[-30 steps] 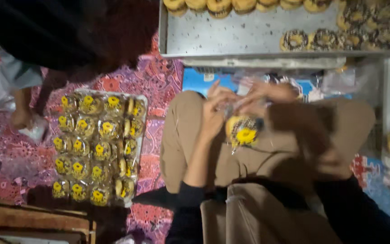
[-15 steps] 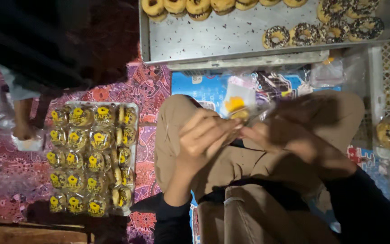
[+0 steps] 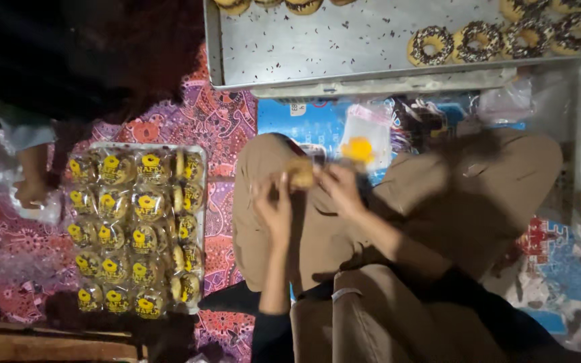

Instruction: The person sits on the floor and repeatedly picks doughnuts from a metal tray, places them into clear plastic bags, and sets the filled bags into a white plastic crate. The person handles the doughnuts one at a time throughout the clip.

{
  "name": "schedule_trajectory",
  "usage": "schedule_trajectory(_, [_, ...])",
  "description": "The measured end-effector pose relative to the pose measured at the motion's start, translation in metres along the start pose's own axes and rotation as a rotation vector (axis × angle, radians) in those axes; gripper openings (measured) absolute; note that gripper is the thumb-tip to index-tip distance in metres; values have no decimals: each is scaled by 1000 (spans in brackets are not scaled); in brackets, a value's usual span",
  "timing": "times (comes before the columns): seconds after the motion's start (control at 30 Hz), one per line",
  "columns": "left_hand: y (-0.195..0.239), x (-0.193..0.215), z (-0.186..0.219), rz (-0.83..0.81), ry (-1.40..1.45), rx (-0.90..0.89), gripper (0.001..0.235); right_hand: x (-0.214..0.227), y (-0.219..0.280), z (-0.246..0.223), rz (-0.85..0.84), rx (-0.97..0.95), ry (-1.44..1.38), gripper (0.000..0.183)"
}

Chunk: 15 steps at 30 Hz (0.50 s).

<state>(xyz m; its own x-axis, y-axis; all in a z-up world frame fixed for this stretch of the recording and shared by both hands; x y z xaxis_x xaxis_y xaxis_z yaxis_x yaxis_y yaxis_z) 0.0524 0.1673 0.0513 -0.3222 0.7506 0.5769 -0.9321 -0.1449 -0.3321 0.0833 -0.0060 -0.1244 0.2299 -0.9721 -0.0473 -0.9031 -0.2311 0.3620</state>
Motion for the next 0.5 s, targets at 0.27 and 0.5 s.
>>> schedule_trajectory(0.27, [-15, -66, -66, -195, 295, 485, 19, 118, -55, -12, 54, 365, 910, 41])
schedule_trajectory(0.5, [-81, -131, -19, 18, -445, -81, 53, 135, -116, 20, -126, -156, 1237, 29])
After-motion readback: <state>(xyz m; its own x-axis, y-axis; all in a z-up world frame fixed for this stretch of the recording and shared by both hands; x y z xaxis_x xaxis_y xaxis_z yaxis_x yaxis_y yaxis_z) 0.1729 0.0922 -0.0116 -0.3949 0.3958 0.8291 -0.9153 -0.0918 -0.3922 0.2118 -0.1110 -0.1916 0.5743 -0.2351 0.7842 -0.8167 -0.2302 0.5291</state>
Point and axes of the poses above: each hand's wrist, its own y-axis away from the middle knuckle, its own x-axis out of the back of the hand, z = x × y, the point moved 8 cm from there along -y, towards the middle knuckle, and after that the axes turned 14 degrees about -z, right-handed, at the moved point
